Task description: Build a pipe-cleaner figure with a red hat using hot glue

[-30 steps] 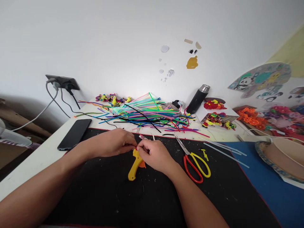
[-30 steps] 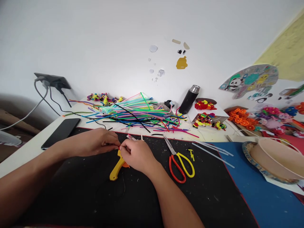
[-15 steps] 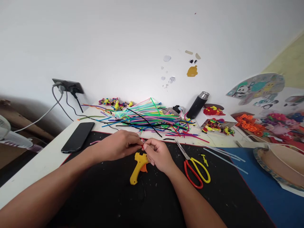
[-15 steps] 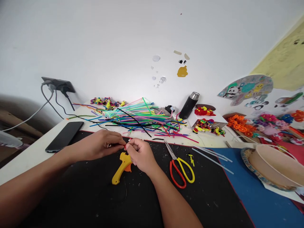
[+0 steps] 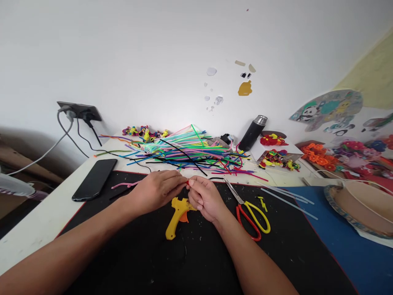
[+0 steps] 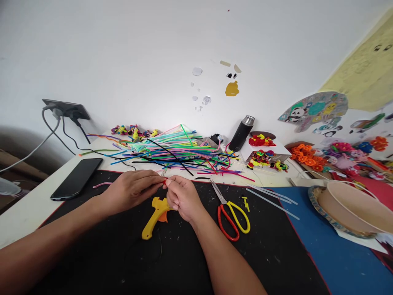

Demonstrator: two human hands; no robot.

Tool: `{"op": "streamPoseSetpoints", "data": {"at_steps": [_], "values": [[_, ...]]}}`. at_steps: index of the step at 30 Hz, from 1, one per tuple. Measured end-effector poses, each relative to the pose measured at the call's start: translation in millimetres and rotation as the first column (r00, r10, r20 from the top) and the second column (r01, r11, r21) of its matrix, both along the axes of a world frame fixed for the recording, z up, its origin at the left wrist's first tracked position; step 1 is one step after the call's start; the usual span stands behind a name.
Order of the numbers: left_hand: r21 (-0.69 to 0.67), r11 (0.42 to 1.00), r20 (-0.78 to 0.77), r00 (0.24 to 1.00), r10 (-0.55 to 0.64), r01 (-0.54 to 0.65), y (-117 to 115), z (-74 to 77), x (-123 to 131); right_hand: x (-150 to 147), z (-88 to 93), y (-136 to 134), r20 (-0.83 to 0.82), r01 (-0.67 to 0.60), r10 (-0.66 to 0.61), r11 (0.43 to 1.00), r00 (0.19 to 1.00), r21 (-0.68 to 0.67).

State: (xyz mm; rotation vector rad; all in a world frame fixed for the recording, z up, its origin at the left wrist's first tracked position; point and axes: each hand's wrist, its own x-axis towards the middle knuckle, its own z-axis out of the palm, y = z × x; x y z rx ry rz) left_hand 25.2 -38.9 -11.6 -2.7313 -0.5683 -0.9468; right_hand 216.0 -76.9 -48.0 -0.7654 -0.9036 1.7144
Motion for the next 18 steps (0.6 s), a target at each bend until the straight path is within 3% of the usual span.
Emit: {"op": "streamPoseSetpoints", "data": {"at_steps": [5, 9, 11, 13, 15, 18], "values": [[0.153, 0.988, -0.041, 0.999, -0.013, 0.019, 1, -4.4, -7, 1, 1.0, 0, -0.085, -0.058, 0.052, 0.996, 0.995, -0.066], [0.172, 0.984, -0.041, 0.999, -0.036, 0.043, 3, -8.8, -9, 1, -1.7, 0, -0.138, -0.101, 0.088, 0.991, 0.987, -0.088], [0.064, 0.998, -0.004, 1.000, -0.026, 0.026, 4, -9.3, -6, 1, -3.5, 0, -0.135, -0.086, 0.074, 0.993, 0.988, -0.083], [-0.137, 0.990, 0.061, 0.998, -0.009, 0.017, 5, -7.5, -3, 1, -4.1, 1, -0.087, -0.045, 0.040, 0.997, 0.995, -0.058], [-0.345, 0.939, 0.117, 0.993, 0.024, 0.018, 5, -3.9, 0, 2, -2.8, 1, 0.013, 0.003, -0.003, 1.000, 1.000, -0.010], [-0.578, 0.816, 0.138, 0.985, 0.105, -0.006, 3, 2.0, 2, 4, 1.4, 0, 0.230, 0.075, -0.100, 0.991, 0.968, 0.115]]}}
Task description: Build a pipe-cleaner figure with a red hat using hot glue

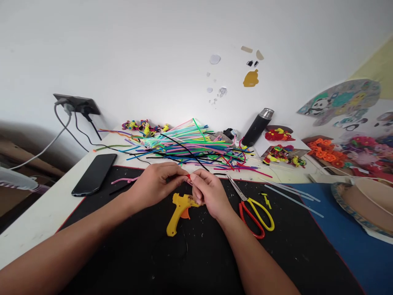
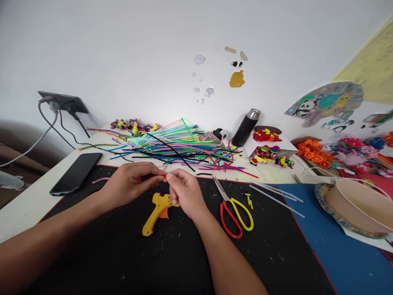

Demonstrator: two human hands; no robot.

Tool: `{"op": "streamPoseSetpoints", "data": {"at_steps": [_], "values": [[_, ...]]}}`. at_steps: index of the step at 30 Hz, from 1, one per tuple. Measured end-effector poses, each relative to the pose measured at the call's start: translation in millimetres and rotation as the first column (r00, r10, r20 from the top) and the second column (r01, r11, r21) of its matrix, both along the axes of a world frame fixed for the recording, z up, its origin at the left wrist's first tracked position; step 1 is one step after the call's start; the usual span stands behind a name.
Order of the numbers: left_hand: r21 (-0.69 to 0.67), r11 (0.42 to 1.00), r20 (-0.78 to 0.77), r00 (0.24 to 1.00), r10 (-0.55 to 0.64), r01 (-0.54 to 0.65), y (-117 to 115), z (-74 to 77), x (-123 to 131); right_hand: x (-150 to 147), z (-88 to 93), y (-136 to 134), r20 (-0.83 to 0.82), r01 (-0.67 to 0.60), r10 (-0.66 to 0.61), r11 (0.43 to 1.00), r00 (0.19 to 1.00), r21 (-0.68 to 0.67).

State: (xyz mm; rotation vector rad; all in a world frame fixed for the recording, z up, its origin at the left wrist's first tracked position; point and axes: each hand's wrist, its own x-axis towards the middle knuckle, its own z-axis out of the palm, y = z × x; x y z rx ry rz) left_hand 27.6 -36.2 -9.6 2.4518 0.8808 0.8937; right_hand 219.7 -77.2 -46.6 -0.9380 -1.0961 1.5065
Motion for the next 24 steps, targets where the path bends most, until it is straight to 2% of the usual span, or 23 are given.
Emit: {"op": "streamPoseSetpoints", "data": {"at_steps": [2, 5, 9, 13, 16, 20, 24], "values": [[-0.166, 0.985, 0.022, 0.999, 0.044, -0.040, -1.4, 2.1, 0.3, 0.7, 1.9, -0.5, 0.150, 0.059, -0.070, 0.996, 0.986, 0.072], [-0.370, 0.924, 0.049, 0.991, 0.121, -0.094, -1.3, 2.5, 0.7, 1.0, 0.4, -0.3, 0.281, 0.127, -0.162, 0.982, 0.946, 0.140], [-0.460, 0.879, 0.047, 0.985, 0.165, -0.126, 0.8, 1.8, 0.8, 1.6, -4.3, 0.0, 0.373, 0.196, -0.290, 0.943, 0.881, 0.271], [-0.479, 0.869, 0.022, 0.988, 0.154, -0.124, 1.3, 1.6, 0.3, 2.3, -5.0, -0.6, 0.477, 0.172, -0.363, 0.902, 0.800, 0.397], [-0.455, 0.881, -0.005, 0.989, 0.146, -0.132, 0.8, 2.1, 0.5, 2.8, -4.7, -0.2, 0.525, 0.140, -0.369, 0.895, 0.767, 0.424], [-0.381, 0.914, -0.033, 0.990, 0.139, -0.141, 0.9, 2.5, 1.0, 2.1, -4.5, -0.4, 0.538, 0.130, -0.358, 0.900, 0.763, 0.415], [-0.203, 0.968, -0.066, 0.988, 0.137, -0.147, 1.2, -0.3, 1.5, 0.0, -5.9, -1.5, 0.506, 0.124, -0.311, 0.921, 0.805, 0.368]]}}
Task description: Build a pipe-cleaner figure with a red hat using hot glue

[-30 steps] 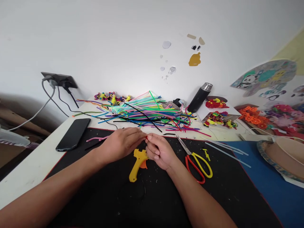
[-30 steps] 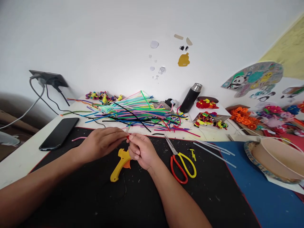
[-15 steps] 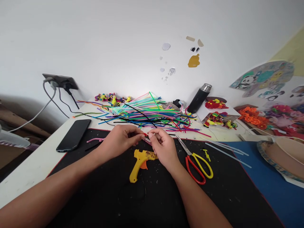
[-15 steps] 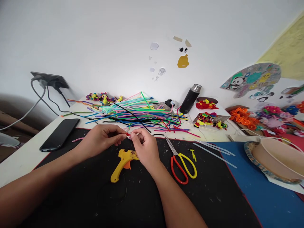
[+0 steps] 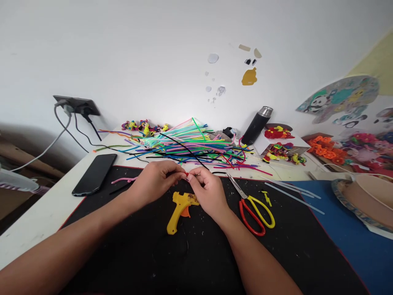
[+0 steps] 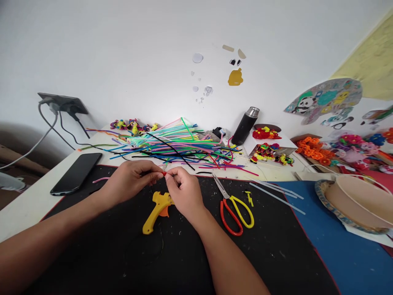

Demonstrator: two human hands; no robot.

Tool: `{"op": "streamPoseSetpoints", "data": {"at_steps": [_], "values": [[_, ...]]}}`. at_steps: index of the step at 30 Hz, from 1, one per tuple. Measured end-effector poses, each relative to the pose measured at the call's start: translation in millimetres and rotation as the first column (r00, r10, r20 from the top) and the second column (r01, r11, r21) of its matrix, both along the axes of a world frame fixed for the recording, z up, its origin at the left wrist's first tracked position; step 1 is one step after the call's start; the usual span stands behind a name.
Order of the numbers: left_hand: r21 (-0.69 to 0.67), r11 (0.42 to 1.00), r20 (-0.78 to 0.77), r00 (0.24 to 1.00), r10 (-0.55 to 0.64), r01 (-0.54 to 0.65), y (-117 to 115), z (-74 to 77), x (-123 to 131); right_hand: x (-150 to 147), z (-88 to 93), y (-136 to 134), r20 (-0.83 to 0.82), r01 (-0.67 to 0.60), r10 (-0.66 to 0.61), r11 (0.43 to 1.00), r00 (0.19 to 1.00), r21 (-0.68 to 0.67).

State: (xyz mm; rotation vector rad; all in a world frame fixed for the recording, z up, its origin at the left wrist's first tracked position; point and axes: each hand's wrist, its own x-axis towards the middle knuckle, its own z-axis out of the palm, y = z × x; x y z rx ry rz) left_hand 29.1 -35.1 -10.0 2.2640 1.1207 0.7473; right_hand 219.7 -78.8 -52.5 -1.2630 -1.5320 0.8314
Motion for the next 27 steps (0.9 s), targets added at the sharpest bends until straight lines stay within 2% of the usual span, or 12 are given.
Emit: {"op": "streamPoseSetpoints", "data": {"at_steps": [4, 11, 16, 19, 27], "values": [[0.174, 0.984, -0.014, 0.999, -0.030, 0.032, 0, -5.1, 2, -2, -2.6, 1, -0.133, -0.034, 0.022, 0.995, 0.991, -0.090], [0.293, 0.953, 0.002, 0.996, -0.085, 0.081, 0, -9.8, 3, -3, -2.4, 2, -0.228, -0.052, 0.018, 0.989, 0.973, -0.141], [0.389, 0.902, -0.117, 0.981, -0.152, 0.186, 3, -11.2, -1, -1, -4.8, 4, -0.168, -0.038, 0.017, 0.992, 0.986, -0.123], [0.403, 0.880, -0.210, 0.961, -0.180, 0.253, 6, -12.9, -4, -1, -5.5, 4, -0.092, -0.022, 0.013, 0.995, 0.996, -0.097], [0.351, 0.904, -0.256, 0.954, -0.157, 0.243, 8, -20.3, -4, 0, -8.8, 5, -0.003, -0.052, 0.052, 0.993, 0.999, -0.102]]}}
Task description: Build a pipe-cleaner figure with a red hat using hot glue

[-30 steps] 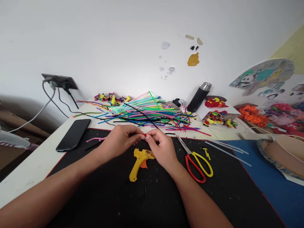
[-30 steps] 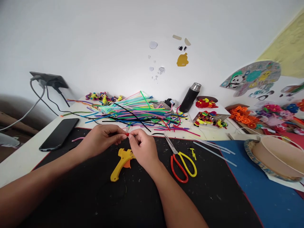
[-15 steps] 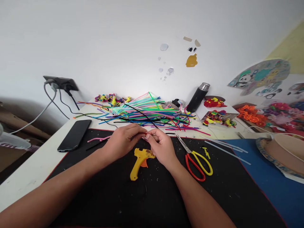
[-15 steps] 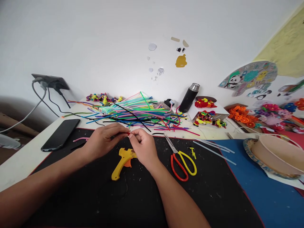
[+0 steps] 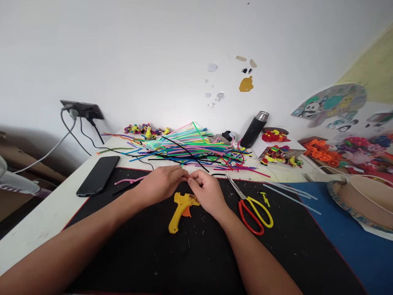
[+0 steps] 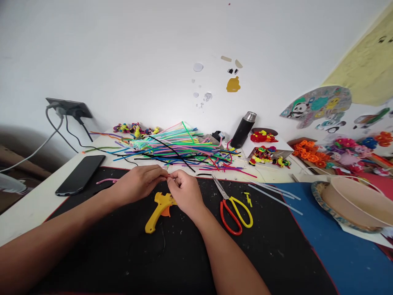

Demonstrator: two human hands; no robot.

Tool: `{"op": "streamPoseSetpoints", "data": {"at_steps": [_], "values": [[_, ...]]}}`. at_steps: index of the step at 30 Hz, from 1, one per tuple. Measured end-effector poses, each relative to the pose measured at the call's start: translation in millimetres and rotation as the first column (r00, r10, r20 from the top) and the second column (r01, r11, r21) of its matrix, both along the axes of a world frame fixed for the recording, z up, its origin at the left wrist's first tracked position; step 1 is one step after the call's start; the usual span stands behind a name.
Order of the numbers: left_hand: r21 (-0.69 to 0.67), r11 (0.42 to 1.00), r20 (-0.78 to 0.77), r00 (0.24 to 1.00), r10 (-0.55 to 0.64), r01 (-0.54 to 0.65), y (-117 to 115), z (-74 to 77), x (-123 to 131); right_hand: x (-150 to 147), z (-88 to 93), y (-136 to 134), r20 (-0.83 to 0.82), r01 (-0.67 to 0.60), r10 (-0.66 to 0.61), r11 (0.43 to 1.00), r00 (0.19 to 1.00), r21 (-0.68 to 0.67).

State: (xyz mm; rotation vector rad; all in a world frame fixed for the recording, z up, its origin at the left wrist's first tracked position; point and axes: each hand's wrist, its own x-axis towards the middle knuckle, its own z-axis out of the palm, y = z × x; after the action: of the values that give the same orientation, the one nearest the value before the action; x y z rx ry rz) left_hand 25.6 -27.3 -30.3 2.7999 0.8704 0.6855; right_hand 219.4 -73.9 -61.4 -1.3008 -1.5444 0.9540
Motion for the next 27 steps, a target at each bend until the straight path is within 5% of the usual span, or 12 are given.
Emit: {"op": "streamPoseSetpoints", "data": {"at_steps": [4, 8, 11, 14, 20, 27], "values": [[-0.247, 0.967, 0.120, 0.989, 0.086, -0.054, -2, 2.9, 3, 1, -0.5, 1, -0.054, 0.017, -0.017, 1.000, 0.998, -0.010], [-0.611, 0.792, 0.255, 0.944, 0.207, -0.009, -2, 8.8, 4, 1, 7.5, 1, -0.241, 0.009, -0.029, 0.996, 0.970, -0.085], [-0.682, 0.731, 0.277, 0.939, 0.205, 0.042, -2, 13.3, 3, 2, 13.8, 1, -0.354, 0.001, -0.046, 0.992, 0.934, -0.126], [-0.617, 0.787, 0.265, 0.942, 0.205, 0.002, -2, 17.4, 2, 2, 16.5, 1, -0.391, 0.002, -0.055, 0.991, 0.919, -0.135], [-0.281, 0.957, 0.203, 0.970, 0.132, -0.071, -5, 18.5, 1, 1, 15.9, 0, -0.396, -0.007, -0.044, 0.992, 0.917, -0.129], [-0.276, 0.959, 0.193, 0.974, 0.121, -0.064, -7, 18.0, 2, 0, 16.2, -1, -0.381, -0.025, -0.027, 0.991, 0.924, -0.131]]}}
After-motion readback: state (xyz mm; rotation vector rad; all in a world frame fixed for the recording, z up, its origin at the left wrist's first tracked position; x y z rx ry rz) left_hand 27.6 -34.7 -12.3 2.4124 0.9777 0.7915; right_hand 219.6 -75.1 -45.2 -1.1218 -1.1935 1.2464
